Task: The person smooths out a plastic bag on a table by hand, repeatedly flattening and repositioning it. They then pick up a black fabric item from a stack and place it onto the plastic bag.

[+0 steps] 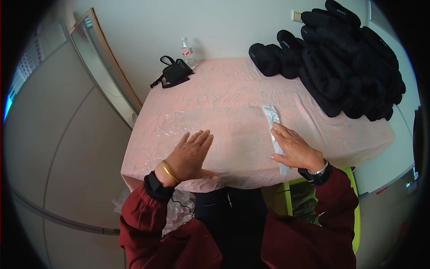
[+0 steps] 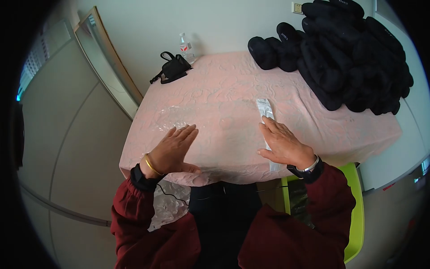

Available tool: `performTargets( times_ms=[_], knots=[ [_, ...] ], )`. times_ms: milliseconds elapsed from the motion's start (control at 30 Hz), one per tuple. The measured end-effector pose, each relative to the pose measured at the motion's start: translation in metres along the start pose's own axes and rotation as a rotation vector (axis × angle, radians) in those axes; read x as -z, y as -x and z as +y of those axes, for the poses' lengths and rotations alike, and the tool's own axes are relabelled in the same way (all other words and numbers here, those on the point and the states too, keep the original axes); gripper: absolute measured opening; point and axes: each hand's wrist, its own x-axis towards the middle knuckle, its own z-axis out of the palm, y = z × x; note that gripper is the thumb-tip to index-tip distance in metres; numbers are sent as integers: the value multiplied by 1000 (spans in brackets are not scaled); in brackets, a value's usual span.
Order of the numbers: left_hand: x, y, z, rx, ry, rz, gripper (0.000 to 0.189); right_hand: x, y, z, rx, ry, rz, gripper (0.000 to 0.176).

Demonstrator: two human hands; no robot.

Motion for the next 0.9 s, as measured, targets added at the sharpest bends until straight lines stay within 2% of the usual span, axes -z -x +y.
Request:
performTargets(
  times_ms=[33,167,300,467,567,600,667,800,833,900],
  knots=[
    [1,-13,4,-9,-3,9,120,5,-5,1,-12,17,-62,87],
    [-7,-71,24,-83,-98,-237,117,8,-33,6,-46,18,-160,95],
    [-44,-119,55,-237,9,-56,121,-11,-58,19,-34,-99,-289,107],
    [-101,-134,36,-155,126,-10,122,-40,-65,49,-84,-66,-355,117],
    [-106,-118,6,-15,75,-164,119,-44,-58,54,-54,-54,-387,116],
    [-103,-109,-7,-12,81,-173,119,-45,-56,56,-53,-61,-395,116],
    [-94,-87,-39,111,39,-223,116,-46,-53,58,-48,-50,-393,116],
    [-86,-44,-110,396,102,-277,120,-45,-54,57,-37,-40,-385,116],
    [-84,-34,-123,393,102,-277,120,-45,-53,56,-37,-35,-380,116],
    [-80,-16,-143,539,66,-266,115,-51,-51,60,-27,-39,-344,114]
  ],
)
